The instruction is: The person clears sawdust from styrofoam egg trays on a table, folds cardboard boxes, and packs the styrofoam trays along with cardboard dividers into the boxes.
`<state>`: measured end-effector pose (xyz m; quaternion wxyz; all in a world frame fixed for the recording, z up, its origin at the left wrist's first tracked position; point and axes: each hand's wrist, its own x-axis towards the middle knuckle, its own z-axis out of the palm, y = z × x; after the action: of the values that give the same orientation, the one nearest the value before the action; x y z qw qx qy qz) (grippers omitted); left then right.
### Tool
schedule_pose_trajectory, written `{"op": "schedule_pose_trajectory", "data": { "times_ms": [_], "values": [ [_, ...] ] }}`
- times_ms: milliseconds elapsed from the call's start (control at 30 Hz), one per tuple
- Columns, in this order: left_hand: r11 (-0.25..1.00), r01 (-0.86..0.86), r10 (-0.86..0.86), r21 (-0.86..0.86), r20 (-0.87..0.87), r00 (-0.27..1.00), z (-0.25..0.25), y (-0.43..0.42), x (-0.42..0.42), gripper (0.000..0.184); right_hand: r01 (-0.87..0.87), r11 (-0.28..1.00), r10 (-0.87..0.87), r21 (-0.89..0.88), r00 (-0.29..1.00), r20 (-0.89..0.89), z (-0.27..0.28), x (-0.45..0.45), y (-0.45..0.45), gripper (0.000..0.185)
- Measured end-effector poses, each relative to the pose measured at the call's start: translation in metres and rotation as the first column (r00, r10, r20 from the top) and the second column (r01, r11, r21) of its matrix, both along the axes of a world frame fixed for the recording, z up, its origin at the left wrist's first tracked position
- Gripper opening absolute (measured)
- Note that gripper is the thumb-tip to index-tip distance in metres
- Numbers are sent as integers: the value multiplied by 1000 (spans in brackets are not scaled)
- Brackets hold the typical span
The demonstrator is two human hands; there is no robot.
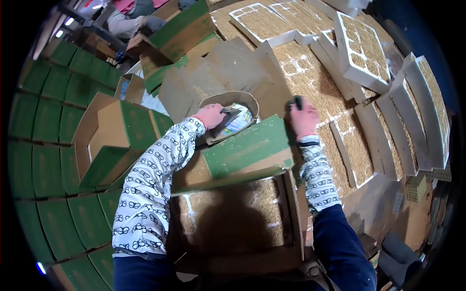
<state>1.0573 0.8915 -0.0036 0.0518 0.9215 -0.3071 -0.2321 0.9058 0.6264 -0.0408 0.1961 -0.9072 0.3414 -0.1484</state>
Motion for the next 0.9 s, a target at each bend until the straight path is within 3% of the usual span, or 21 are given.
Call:
{"op": "schedule_pose_trajectory", "data": {
  "times_ms": [33,67,133,200,267,300,400,467,500,533,567,600,633,667,700,733,767,800,867,900],
  "values": [
    [994,49,-43,96,-62,997,11,3,1,36,42,999,-37,-34,992,121,11,-4,-11,26],
    [996,66,-59,67,-100,993,30,9,-5,38,86,994,-70,-60,968,242,26,-9,-23,27],
    [994,107,-105,3,-166,981,72,18,-20,43,-10,1000,14,-18,973,232,57,-21,-42,29],
    [988,153,-153,-7,-139,979,90,34,-26,48,-44,999,44,-4,999,1,78,-29,-47,34],
    [989,139,-144,-49,-110,983,112,47,-36,47,-66,986,73,-154,996,45,84,-40,-47,37],
    [989,129,-139,-71,-149,979,112,55,-30,44,-75,988,78,-136,997,14,94,-46,-47,37],
    [995,48,-48,-88,8,999,170,72,-61,42,-71,975,87,-211,994,68,135,-71,-31,31],
    [972,82,-37,-218,203,978,224,77,-114,36,-120,965,187,-235,939,290,178,-95,-8,32],
    [851,384,-158,-359,522,838,225,91,-136,31,-226,964,265,-137,827,496,197,-106,4,36],
    [833,464,-200,-302,617,761,254,92,-179,30,-314,946,301,-83,750,589,219,-119,22,37],
    [869,481,-309,-116,633,710,265,89,-218,33,-438,874,460,-211,605,650,237,-131,38,39],
    [882,448,-455,143,503,735,260,86,-252,37,-582,793,537,-182,525,661,263,-147,69,40],
    [846,522,-479,106,580,659,224,99,-270,38,-599,722,667,-347,467,580,283,-160,97,42],
    [804,590,-483,72,658,577,184,115,-283,40,-693,596,775,-406,363,517,287,-171,118,37],
    [824,562,-460,68,659,595,171,139,-292,42,-788,361,925,-498,234,301,290,-180,127,33],
    [901,415,-432,129,371,822,190,146,-301,47,-868,235,968,-436,247,31,293,-195,145,37],
    [931,244,-283,272,110,953,211,153,-309,52,-869,77,983,-489,147,-106,276,-202,146,31],
    [989,46,-68,139,161,985,228,166,-317,63,-880,46,988,-473,109,-106,251,-211,145,25],
    [994,-89,112,-67,610,784,217,205,-333,68,-996,30,971,-89,50,-235,231,-221,138,27],
    [917,-151,310,-369,421,852,208,210,-335,66,-992,0,956,123,-36,-290,218,-215,132,28]
  ]
}}
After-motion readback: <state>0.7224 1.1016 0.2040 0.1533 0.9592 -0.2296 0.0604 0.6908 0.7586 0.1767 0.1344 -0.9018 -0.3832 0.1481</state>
